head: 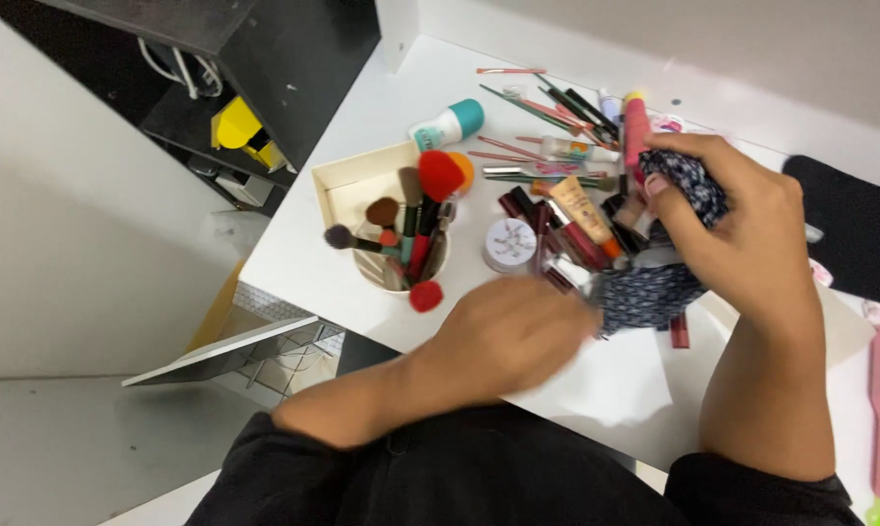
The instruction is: Cleaning various makeup brushes and cosmetic pencils using a patterned cloth.
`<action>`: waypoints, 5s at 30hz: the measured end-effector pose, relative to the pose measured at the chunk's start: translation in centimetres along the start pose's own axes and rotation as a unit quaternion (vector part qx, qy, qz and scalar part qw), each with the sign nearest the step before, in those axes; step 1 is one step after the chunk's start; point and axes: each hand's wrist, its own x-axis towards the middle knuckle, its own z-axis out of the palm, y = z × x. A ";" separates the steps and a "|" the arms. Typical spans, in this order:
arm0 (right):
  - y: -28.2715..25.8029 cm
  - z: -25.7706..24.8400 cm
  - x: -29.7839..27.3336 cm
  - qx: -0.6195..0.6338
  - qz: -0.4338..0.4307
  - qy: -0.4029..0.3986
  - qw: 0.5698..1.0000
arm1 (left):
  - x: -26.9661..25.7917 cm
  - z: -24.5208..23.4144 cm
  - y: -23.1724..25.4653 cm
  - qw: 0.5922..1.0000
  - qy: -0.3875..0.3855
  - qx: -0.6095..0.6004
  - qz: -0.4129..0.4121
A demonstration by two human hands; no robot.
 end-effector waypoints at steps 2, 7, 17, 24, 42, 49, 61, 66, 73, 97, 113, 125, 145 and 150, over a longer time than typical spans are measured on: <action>-0.3 -0.9 0.2 -0.112 0.030 -0.002 0.993 | 0.3 3.4 -2.3 0.998 -0.029 0.032 -0.042; 2.7 -2.0 -0.1 -0.284 0.112 -0.065 0.950 | 1.3 11.4 -10.2 0.961 -0.129 0.166 -0.177; 7.6 -1.2 1.4 -0.331 0.171 -0.192 0.908 | 3.6 14.7 -20.2 0.868 -0.201 0.304 -0.337; 6.7 0.3 2.4 -0.255 0.168 -0.213 0.928 | 3.1 14.4 -18.7 0.829 -0.301 0.236 -0.407; 20.9 16.4 16.3 -0.194 -0.027 -0.152 0.969 | 1.4 14.4 -19.5 0.866 -0.168 0.319 -0.346; 18.1 18.1 18.0 -0.293 0.059 -0.239 0.924 | 2.0 13.5 -18.7 0.853 -0.210 0.301 -0.371; 19.9 15.8 12.9 -0.277 -0.041 -0.247 0.928 | 2.1 12.9 -19.0 0.853 -0.190 0.325 -0.361; 18.3 11.7 13.2 -0.158 0.021 -0.389 0.908 | 1.5 13.1 -19.7 0.864 -0.154 0.350 -0.327; 19.7 13.5 17.2 -0.131 0.131 -0.316 0.931 | 1.9 13.1 -19.2 0.845 -0.210 0.333 -0.361; 18.6 15.1 15.6 -0.322 0.105 -0.354 0.871 | 2.0 12.3 -19.2 0.838 -0.248 0.324 -0.363; 12.5 6.0 8.9 -0.177 -0.006 -0.363 0.915 | 2.2 11.9 -20.5 0.828 -0.260 0.291 -0.402; 5.7 -3.3 -0.7 -0.189 -0.017 -0.200 0.961 | 5.3 9.2 -16.6 0.796 -0.344 0.250 -0.430; 2.9 -6.5 -4.2 -0.093 0.091 -0.158 0.979 | 5.4 9.7 -16.5 0.946 0.020 0.024 -0.321; 6.4 -4.9 -4.2 0.175 0.095 -0.057 0.978 | 5.1 11.2 -16.9 0.873 0.089 -0.333 -0.345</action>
